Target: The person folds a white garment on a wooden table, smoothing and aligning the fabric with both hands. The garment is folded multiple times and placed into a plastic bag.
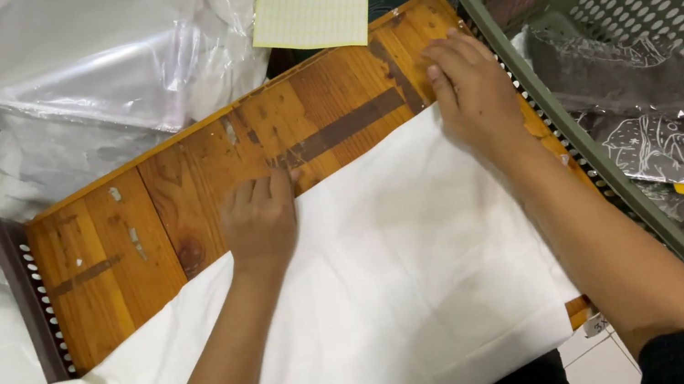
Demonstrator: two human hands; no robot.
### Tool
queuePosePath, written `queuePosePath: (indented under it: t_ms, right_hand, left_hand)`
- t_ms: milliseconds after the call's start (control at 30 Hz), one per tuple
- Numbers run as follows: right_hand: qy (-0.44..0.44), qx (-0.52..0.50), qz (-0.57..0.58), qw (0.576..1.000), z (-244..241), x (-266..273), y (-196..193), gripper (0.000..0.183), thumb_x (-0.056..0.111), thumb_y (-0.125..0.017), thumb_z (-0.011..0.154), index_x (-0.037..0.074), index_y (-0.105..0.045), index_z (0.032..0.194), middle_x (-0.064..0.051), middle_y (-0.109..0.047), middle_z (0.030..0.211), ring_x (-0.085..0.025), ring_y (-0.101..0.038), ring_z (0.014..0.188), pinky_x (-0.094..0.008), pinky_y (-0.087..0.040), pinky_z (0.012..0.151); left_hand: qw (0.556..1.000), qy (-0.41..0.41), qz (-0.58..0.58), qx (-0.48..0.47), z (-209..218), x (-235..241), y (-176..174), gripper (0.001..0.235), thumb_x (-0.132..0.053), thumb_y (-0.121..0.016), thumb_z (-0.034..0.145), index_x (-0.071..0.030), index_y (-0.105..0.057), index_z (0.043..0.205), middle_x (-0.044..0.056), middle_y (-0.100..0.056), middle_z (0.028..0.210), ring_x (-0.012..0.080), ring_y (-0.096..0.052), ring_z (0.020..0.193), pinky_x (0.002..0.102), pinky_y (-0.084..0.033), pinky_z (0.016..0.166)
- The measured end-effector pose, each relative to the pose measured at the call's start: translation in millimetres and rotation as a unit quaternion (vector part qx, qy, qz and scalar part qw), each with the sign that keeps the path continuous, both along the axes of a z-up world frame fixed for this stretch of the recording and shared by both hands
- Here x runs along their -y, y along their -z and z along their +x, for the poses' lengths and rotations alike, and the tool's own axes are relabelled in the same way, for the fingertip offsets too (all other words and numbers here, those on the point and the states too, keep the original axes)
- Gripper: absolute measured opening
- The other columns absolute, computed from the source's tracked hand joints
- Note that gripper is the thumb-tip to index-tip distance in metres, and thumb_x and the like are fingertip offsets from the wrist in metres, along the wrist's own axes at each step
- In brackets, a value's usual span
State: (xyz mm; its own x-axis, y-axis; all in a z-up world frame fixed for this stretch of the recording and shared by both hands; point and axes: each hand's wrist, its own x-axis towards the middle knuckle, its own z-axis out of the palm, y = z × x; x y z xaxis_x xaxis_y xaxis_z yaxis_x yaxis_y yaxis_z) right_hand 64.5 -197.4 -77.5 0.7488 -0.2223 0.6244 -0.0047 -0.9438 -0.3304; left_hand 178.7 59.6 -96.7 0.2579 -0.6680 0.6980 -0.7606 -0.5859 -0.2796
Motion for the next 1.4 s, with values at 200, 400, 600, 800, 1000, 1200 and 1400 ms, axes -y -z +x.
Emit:
queuePosePath:
  t_ms: [200, 400, 600, 800, 1000, 1200, 1400]
  right_hand:
    - [-0.060, -0.159, -0.148, 0.974, -20, -68, -14, 0.055, 0.042, -0.053, 0.080, 0.004, -0.048, 0.120, -0.020, -0.043, 0.128, -0.037, -0.033, 0.122, -0.048, -0.027, 0.098]
    - [0.017, -0.396, 0.005, 0.918, -32, -47, -17, 0.066, 0.052, -0.034, 0.084, 0.015, -0.022, 0.137, -0.016, -0.011, 0.143, -0.035, -0.005, 0.131, -0.046, -0.008, 0.105]
    - [0.114, -0.435, 0.064, 0.891, -37, -47, -31, 0.079, 0.056, -0.032, 0.082, 0.007, -0.008, 0.138, -0.015, -0.003, 0.144, -0.024, 0.000, 0.133, -0.047, 0.005, 0.104]
    - [0.139, -0.292, 0.138, 0.936, -56, -33, -20, 0.062, 0.036, -0.034, 0.090, -0.005, -0.019, 0.135, -0.022, -0.012, 0.141, -0.032, -0.006, 0.132, -0.047, -0.005, 0.105]
    - [0.183, -0.063, -0.021, 0.981, -59, -4, 24, 0.022, 0.024, -0.050, 0.087, 0.008, -0.062, 0.095, -0.010, -0.058, 0.093, -0.025, -0.058, 0.088, -0.031, -0.043, 0.078]
    - [0.268, -0.111, 0.063, 0.955, -49, -7, 13, 0.020, 0.028, -0.062, 0.080, 0.009, -0.063, 0.084, -0.006, -0.054, 0.079, -0.025, -0.059, 0.071, -0.033, -0.048, 0.057]
    - [0.272, -0.084, 0.077, 0.956, -45, -5, 19, 0.016, 0.023, -0.065, 0.075, 0.010, -0.058, 0.079, -0.006, -0.051, 0.066, -0.028, -0.058, 0.064, -0.038, -0.047, 0.055]
  left_hand:
    - [0.967, 0.194, -0.029, -0.161, -74, 15, -32, 0.027, -0.017, -0.051, 0.082, 0.000, -0.060, 0.101, 0.020, -0.060, 0.097, 0.0318, -0.057, 0.096, 0.041, -0.042, 0.087]
    - [0.839, 0.084, 0.195, -0.501, -60, -6, -44, 0.058, -0.039, -0.029, 0.090, -0.002, -0.024, 0.135, 0.016, -0.022, 0.141, 0.0291, -0.015, 0.131, 0.043, -0.004, 0.105]
    - [0.824, -0.016, 0.197, -0.531, -48, -13, -43, 0.055, -0.042, -0.024, 0.089, -0.016, -0.020, 0.137, 0.005, -0.013, 0.144, 0.0201, -0.008, 0.133, 0.041, 0.003, 0.105]
    - [0.829, -0.018, 0.204, -0.520, -53, -12, -48, 0.060, -0.047, -0.025, 0.089, -0.013, -0.017, 0.138, 0.007, -0.010, 0.144, 0.0193, -0.006, 0.133, 0.043, 0.005, 0.104]
    - [0.859, -0.045, 0.211, -0.464, -60, 17, -38, 0.065, -0.048, -0.035, 0.085, -0.003, -0.029, 0.132, 0.016, -0.024, 0.139, 0.0275, -0.016, 0.130, 0.049, -0.007, 0.103]
    - [0.922, 0.098, 0.012, -0.375, -52, 115, -15, 0.029, -0.032, -0.063, 0.072, -0.012, -0.062, 0.093, 0.001, -0.052, 0.080, 0.0197, -0.049, 0.080, 0.033, -0.035, 0.067]
    - [0.917, 0.274, -0.010, -0.288, -42, 186, 36, 0.013, -0.009, -0.060, 0.072, -0.011, -0.058, 0.085, 0.003, -0.053, 0.080, 0.0201, -0.055, 0.081, 0.031, -0.040, 0.069]
